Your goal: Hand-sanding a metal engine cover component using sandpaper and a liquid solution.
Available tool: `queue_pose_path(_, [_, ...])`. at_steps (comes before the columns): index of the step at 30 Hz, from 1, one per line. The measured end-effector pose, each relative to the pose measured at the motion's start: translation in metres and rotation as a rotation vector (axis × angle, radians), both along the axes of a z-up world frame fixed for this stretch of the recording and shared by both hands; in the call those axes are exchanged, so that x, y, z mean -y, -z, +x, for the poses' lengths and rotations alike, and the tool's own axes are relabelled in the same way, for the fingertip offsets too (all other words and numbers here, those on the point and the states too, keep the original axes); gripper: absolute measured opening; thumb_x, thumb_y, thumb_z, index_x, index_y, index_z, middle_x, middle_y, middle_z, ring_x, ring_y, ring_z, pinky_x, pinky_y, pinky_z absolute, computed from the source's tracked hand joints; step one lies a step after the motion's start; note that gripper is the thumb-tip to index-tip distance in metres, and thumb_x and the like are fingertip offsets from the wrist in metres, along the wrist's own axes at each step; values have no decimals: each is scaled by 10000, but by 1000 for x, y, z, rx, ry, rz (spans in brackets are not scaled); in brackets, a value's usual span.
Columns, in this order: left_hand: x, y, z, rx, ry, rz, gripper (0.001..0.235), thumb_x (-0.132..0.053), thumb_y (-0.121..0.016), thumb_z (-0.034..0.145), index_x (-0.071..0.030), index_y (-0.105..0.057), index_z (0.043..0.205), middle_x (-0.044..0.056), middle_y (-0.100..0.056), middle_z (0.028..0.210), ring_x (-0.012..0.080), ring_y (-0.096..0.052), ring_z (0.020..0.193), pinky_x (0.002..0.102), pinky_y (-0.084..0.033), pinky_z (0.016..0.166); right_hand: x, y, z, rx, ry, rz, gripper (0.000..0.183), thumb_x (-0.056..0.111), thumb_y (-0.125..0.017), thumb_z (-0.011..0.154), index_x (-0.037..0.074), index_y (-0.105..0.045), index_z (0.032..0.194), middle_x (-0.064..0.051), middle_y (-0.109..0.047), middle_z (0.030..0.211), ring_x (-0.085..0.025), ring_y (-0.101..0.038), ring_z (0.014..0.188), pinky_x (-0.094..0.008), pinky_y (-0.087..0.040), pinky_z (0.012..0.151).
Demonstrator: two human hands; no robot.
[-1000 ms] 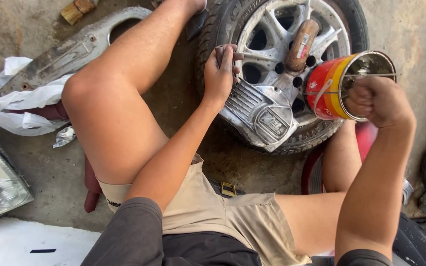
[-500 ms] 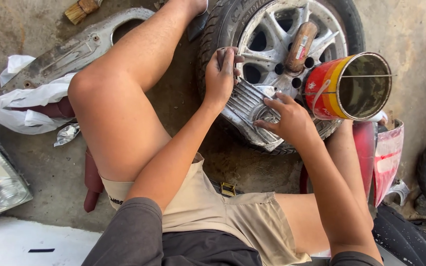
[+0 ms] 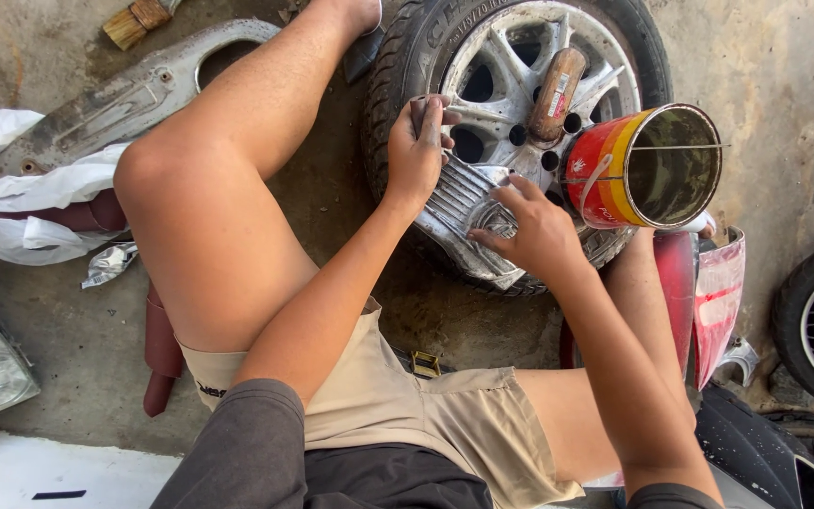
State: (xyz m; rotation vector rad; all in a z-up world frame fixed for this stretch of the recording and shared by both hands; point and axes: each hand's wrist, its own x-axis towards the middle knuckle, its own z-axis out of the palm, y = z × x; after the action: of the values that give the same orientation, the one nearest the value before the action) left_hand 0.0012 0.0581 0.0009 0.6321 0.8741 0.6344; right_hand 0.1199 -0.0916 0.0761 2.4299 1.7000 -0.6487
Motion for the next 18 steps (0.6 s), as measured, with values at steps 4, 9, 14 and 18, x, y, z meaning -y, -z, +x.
queue_pose_path(4, [7,3,3,-19,32,-10,285,-313,-502,1017,-103,-649,1140,33,-710,947,85,-568,692,225,-454,564,0,2,1,0,32,14,670,569,-856,734,86,-749,1185,-223,-593,1428,-378,-692,1059,-459,-564,871])
queue_pose_path(9, [3,-1,-5,-53,33,28,308,-325,-486,1018,-87,-646,1130,20,-697,923,79,-567,667,217,-453,554,-19,-11,11,-92,165,-131,778,610,-866,725,9,-657,1172,-191,-691,1123,-320,-707,939,-452,-608,850])
queue_pose_path(14, [1,3,1,-48,11,18,304,-322,-497,1013,-75,-643,1115,34,-698,908,90,-562,663,224,-454,559,18,-46,94,-279,511,272,156,91,-722,946,2,-641,1046,-146,-722,942,-225,-716,827,-321,-576,659])
queue_pose_path(18, [7,7,7,-46,51,2,315,-346,-514,1002,-77,-634,1116,39,-686,922,95,-559,669,229,-455,564,48,-13,187,-220,920,33,265,117,-483,967,-25,-705,944,-102,-701,864,-184,-682,731,-294,-561,656])
